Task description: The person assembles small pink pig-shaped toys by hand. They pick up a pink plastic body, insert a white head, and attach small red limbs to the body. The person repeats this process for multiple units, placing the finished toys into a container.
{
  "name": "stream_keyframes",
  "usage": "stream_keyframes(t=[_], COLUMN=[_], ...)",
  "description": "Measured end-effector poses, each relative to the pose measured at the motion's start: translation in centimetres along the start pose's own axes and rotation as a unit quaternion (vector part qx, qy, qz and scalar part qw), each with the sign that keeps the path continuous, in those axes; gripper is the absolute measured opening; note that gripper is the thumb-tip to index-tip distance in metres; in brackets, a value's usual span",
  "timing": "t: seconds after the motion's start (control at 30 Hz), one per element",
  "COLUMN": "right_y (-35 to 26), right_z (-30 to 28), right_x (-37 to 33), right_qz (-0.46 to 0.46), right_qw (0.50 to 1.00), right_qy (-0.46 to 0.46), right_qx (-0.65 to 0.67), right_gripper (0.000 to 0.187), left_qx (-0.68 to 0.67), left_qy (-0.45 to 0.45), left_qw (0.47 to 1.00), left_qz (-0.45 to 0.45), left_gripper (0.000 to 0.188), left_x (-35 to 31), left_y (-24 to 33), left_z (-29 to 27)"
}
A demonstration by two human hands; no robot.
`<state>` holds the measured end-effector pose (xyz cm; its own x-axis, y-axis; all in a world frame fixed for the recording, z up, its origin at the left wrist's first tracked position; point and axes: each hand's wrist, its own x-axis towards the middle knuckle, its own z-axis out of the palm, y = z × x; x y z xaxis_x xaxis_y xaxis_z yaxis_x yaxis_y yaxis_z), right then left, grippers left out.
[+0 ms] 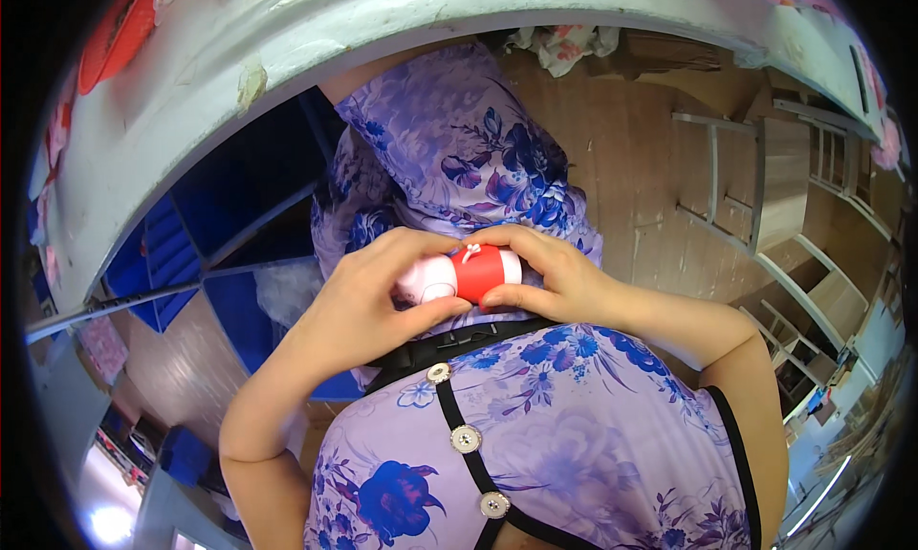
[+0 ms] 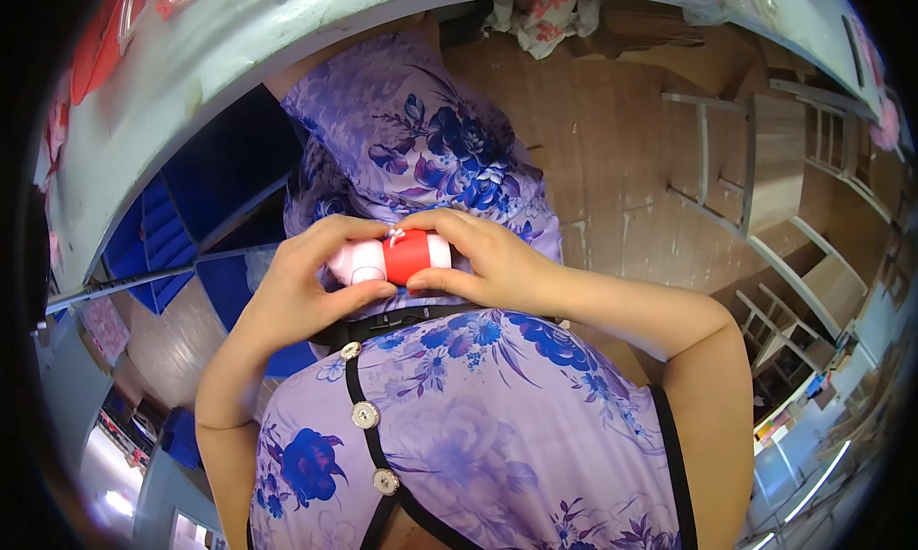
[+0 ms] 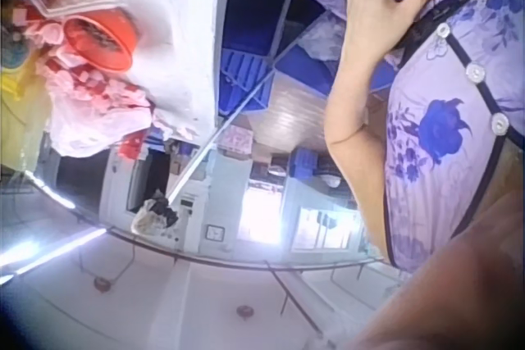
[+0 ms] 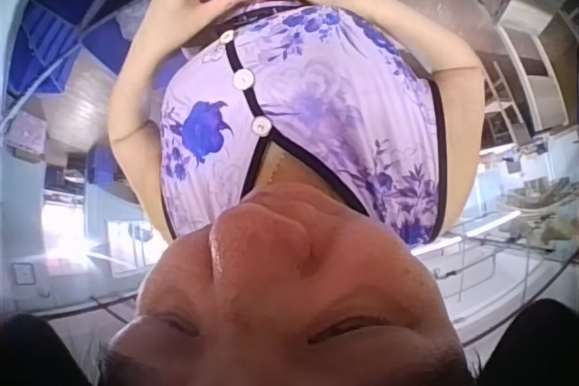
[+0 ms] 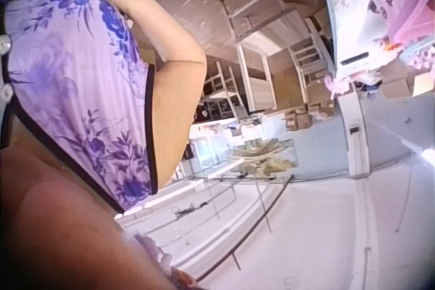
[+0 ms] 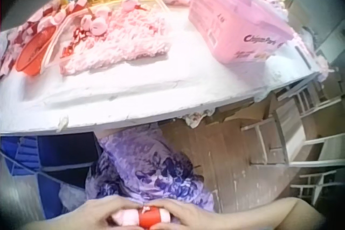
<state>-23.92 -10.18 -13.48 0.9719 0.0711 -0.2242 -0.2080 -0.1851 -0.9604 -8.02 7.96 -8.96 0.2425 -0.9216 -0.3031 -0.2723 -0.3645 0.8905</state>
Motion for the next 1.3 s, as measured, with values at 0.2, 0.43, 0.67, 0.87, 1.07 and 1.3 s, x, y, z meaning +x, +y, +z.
stream_keyframes(t=[0.2,0.43,0.67,0.87,1.07,1.3], right_y=[0.1,0.8,-1.8,-0.7,-1.0,-4.2], right_z=[-0.2,0.3,-0.9,0.1,0.0,-2.1], right_x=[-0.2,-0.7,0.9,0.9,0.9,3.0], right_qz=[0.033,0.034,0.024,-0.020,0.009,-0.082], right_qw=[0.998,0.997,0.998,0.998,0.999,0.996], right_qy=[0.007,0.019,0.008,0.054,0.030,-0.031], right_qx=[0.052,0.060,0.055,-0.021,-0.006,0.029], right_gripper=[0.053,0.052,0.049,0.048,0.052,0.070], left_qx=[-0.322,-0.255,-0.328,-0.332,-0.328,-0.174], left_qy=[0.079,0.085,0.094,0.100,0.104,0.167], left_qw=[0.935,0.957,0.935,0.931,0.932,0.970], left_qz=[-0.127,-0.112,-0.094,-0.119,-0.116,-0.018], left_gripper=[0.036,0.039,0.030,0.030,0.030,0.031], left_x=[-2.0,-2.1,0.0,1.3,1.2,0.3], left_y=[-2.0,-2.2,-0.3,-0.4,-0.6,3.4], left_z=[1.9,2.6,0.4,0.5,0.7,-3.4])
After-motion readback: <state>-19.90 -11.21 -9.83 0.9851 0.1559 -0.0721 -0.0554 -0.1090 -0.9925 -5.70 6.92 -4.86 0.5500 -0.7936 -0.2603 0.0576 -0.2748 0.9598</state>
